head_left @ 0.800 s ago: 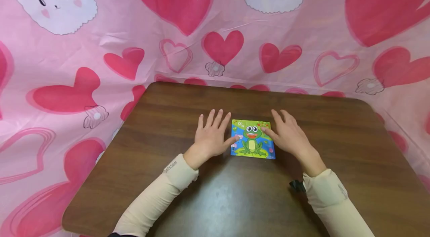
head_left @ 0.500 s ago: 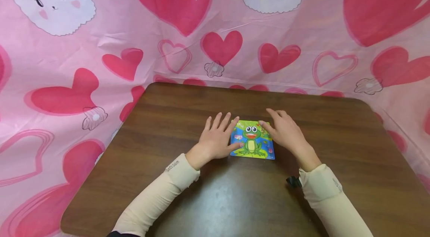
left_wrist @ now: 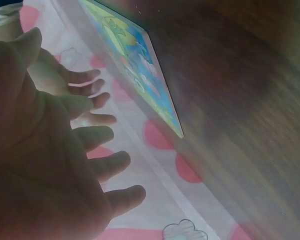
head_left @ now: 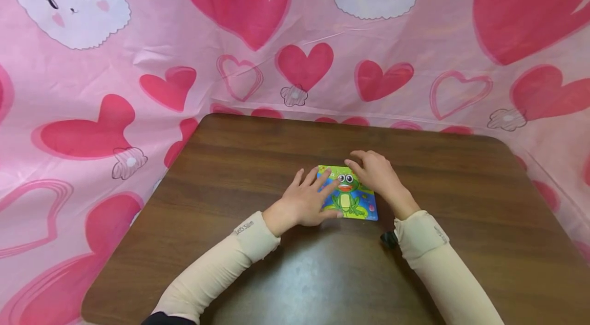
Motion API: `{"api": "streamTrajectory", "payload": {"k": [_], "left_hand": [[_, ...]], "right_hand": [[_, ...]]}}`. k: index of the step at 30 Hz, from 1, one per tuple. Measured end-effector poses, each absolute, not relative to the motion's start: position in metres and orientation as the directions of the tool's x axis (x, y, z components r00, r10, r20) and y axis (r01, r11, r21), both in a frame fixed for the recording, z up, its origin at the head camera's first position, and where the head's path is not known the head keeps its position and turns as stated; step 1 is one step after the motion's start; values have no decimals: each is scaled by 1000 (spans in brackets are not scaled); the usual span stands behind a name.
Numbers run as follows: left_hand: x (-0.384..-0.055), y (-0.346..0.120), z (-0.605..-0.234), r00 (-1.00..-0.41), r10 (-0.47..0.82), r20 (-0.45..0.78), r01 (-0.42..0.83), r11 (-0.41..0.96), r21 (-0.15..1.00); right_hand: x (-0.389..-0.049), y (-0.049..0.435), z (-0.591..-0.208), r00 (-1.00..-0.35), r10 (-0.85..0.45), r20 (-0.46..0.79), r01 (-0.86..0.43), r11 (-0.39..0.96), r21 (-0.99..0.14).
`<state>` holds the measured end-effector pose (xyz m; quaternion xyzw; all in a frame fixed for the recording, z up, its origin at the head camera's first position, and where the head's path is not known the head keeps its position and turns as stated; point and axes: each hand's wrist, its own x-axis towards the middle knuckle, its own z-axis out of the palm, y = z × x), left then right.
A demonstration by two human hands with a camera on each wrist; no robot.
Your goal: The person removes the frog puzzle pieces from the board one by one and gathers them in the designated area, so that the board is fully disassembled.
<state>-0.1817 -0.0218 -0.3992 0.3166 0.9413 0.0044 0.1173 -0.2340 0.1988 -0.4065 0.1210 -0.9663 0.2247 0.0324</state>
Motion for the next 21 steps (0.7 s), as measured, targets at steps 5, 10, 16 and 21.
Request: {"api": "streamTrajectory", "payload": {"k": [5, 10, 16, 21], "left_hand": [[-181, -21, -399, -744, 619, -252, 614, 782, 109], [-179, -20, -399, -735, 616, -284, 614, 782, 109], [-177, -21, -405, -740, 604, -297, 615, 786, 65], [-180, -20, -408, -740, 600, -305, 613, 788, 61]], "right_hand": [[-244, 195, -414, -970, -226, 90, -242, 850, -468], [-249, 192, -419, -970, -234, 61, -233, 840, -491], [-255, 186, -429, -965, -259, 34, -241, 833, -498], [-256, 182, -429, -964, -264, 26, -241, 833, -498]]}}
